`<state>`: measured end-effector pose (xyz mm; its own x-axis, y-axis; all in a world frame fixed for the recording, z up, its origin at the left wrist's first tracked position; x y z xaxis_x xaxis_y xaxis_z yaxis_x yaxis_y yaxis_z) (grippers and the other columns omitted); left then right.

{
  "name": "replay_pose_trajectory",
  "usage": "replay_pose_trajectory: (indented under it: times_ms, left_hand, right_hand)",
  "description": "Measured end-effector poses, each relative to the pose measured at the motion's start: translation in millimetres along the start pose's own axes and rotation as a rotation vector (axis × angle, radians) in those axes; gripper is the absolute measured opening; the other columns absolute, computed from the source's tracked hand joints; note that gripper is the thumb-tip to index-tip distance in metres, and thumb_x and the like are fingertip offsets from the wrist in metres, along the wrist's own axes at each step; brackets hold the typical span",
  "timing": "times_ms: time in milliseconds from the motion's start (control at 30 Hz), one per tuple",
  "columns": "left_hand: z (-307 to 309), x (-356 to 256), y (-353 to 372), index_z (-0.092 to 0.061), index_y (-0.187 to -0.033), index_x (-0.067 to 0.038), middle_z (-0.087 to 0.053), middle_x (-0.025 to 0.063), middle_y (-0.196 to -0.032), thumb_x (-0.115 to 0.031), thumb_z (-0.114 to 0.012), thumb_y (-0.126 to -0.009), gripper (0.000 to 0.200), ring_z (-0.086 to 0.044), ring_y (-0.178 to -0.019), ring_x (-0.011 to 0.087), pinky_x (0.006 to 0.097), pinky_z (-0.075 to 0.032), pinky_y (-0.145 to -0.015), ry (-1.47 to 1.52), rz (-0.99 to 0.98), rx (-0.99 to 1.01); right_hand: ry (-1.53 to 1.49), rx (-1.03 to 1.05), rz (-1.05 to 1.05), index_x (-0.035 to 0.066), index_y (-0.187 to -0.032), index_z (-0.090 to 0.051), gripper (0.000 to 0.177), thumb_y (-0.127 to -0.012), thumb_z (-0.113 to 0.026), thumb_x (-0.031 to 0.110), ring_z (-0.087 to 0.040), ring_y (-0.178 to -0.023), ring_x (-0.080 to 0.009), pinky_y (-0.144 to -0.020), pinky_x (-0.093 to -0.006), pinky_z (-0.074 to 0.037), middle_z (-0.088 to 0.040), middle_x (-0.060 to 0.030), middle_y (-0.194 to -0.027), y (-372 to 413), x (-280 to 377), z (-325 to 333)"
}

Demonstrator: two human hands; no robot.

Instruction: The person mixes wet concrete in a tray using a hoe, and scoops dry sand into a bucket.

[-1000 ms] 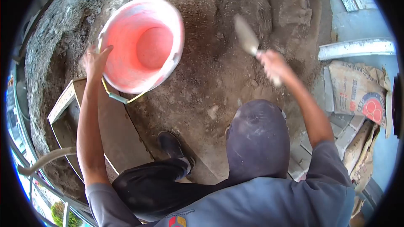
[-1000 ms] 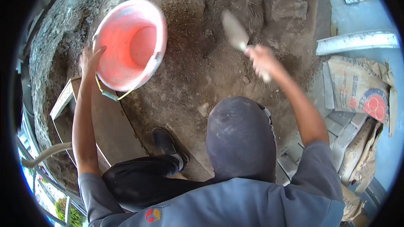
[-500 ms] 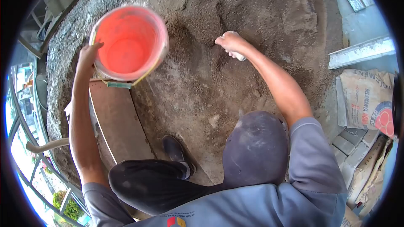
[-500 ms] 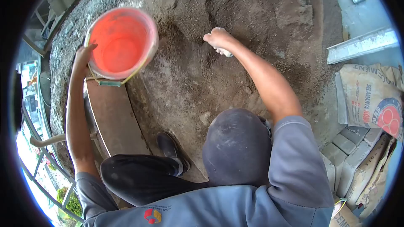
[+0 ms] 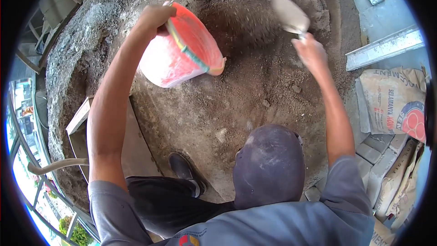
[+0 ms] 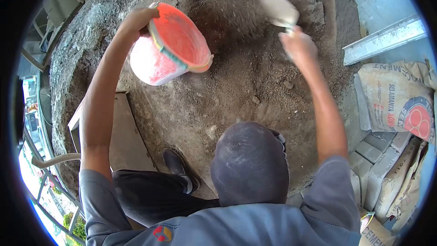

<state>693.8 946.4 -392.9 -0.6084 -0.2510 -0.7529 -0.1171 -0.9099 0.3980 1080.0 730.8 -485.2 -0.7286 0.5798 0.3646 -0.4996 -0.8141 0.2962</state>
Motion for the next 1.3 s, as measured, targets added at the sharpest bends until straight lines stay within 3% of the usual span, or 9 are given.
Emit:
replay_pose_trajectory:
  times_ms: [167,367,467,600,700,900,1000,1233,1300]
  left_hand:
    - [-9.5,-14.5,-19.8,-0.071,-0.094,0.009,-0.072,0.0216,-0.09,-0.028,-0.065,-0.083,0.039,-0.072,-0.074,0.0298,0.0382,-0.06,-0.07,-0.291,-0.055,-0.156]
    - [-17.9,17.1,-28.8,-0.077,-0.109,-0.003,-0.071,0.0213,-0.122,-0.038,-0.065,-0.07,0.054,-0.064,-0.118,0.0357,0.0425,-0.046,-0.101,-0.214,0.026,-0.413]
    - [-37.7,-0.9,-15.1,-0.072,-0.107,0.008,-0.07,0.0244,-0.105,-0.027,-0.071,-0.065,0.055,-0.067,-0.095,0.0323,0.0393,-0.054,-0.081,-0.074,-0.061,-0.452]
    - [-53.1,-18.9,-16.2,-0.072,-0.104,0.01,-0.07,0.0236,-0.105,-0.024,-0.074,-0.062,0.053,-0.067,-0.095,0.0298,0.0372,-0.054,-0.082,-0.088,-0.014,-0.469]
    - [-61.4,-21.1,-25.8,-0.08,-0.101,-0.011,-0.074,0.0155,-0.116,-0.032,-0.067,-0.066,0.043,-0.064,-0.118,0.0324,0.048,-0.031,-0.111,-0.19,0.013,-0.446]
    - [-64.7,-22.5,-16.3,-0.08,-0.099,-0.008,-0.074,0.0168,-0.117,-0.031,-0.065,-0.067,0.042,-0.064,-0.117,0.0338,0.0425,-0.033,-0.112,-0.141,-0.028,-0.509]
    - [-34.3,25.7,-71.2,-0.077,-0.093,0.001,-0.074,0.0166,-0.091,-0.034,-0.071,-0.068,0.044,-0.066,-0.09,0.0285,0.0402,-0.051,-0.084,-0.056,-0.235,-0.335]
    - [-16.1,41.1,-35.0,-0.067,-0.106,0.015,-0.067,0.0211,-0.11,-0.019,-0.077,-0.063,0.056,-0.064,-0.097,0.0276,0.0378,-0.052,-0.083,0.242,-0.057,-0.453]
    - [-19.0,39.1,-37.6,-0.063,-0.111,0.019,-0.065,0.0226,-0.113,-0.016,-0.078,-0.063,0.061,-0.064,-0.097,0.0282,0.0383,-0.053,-0.084,0.41,-0.03,-0.425]
  right_hand:
    - [0.166,-0.178,-0.278,0.006,-0.132,-0.055,0.055,-0.098,-0.05,0.048,-0.066,-0.115,-0.0428,-0.096,-0.056,-0.051,-0.068,-0.0243,-0.122,-45.7,-92.1,-30.8]
    - [-0.088,-0.048,-0.085,0.0,-0.117,-0.069,0.041,-0.09,-0.052,0.026,-0.064,-0.117,-0.0438,-0.1,-0.0498,-0.052,-0.067,-0.0276,-0.122,-68.6,-0.1,-98.5]
    - [-0.106,-0.036,-0.024,-0.001,-0.116,-0.07,0.041,-0.09,-0.053,0.025,-0.065,-0.116,-0.0429,-0.1,-0.0505,-0.052,-0.068,-0.0267,-0.122,-53.5,26.5,-103.9]
    - [-0.108,0.014,0.058,-0.001,-0.11,-0.072,0.033,-0.09,-0.056,0.02,-0.067,-0.113,-0.042,-0.097,-0.0501,-0.054,-0.07,-0.0249,-0.117,-39.5,61.9,-104.0]
    - [-0.108,0.091,0.136,0.0,-0.108,-0.073,0.031,-0.09,-0.055,0.016,-0.067,-0.113,-0.0415,-0.096,-0.0497,-0.055,-0.071,-0.0243,-0.117,-26.8,84.2,-99.8]
    - [-0.045,0.222,0.585,0.004,-0.099,-0.077,0.025,-0.087,-0.063,0.021,-0.073,-0.099,-0.0367,-0.083,-0.0486,-0.058,-0.074,-0.0207,-0.102,10.6,151.5,-102.7]
    - [-0.153,-0.037,0.755,0.003,-0.105,-0.072,0.029,-0.085,-0.062,0.02,-0.073,-0.092,-0.0376,-0.075,-0.0496,-0.058,-0.073,-0.0222,-0.095,39.6,164.4,-102.2]
    - [-1.002,0.064,-0.256,0.004,-0.128,-0.061,0.038,-0.097,-0.069,0.024,-0.056,-0.052,-0.0087,-0.041,-0.0267,-0.046,-0.059,-0.0011,-0.071,140.4,-63.2,-86.5]
    - [-1.037,-0.142,-0.448,0.007,-0.105,-0.058,0.02,-0.097,-0.065,0.024,-0.052,-0.046,-0.0098,-0.038,-0.0282,-0.045,-0.055,-0.0004,-0.066,180.2,-153.7,-86.5]
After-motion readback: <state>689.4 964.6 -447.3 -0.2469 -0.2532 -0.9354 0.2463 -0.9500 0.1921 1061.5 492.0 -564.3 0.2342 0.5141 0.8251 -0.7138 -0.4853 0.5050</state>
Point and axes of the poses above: each hand's wrist, its own y-axis away from the middle knuckle, its own z-axis out of the back of the hand, x = y × z, the point moved 2 cm from there along -y, towards the middle knuckle
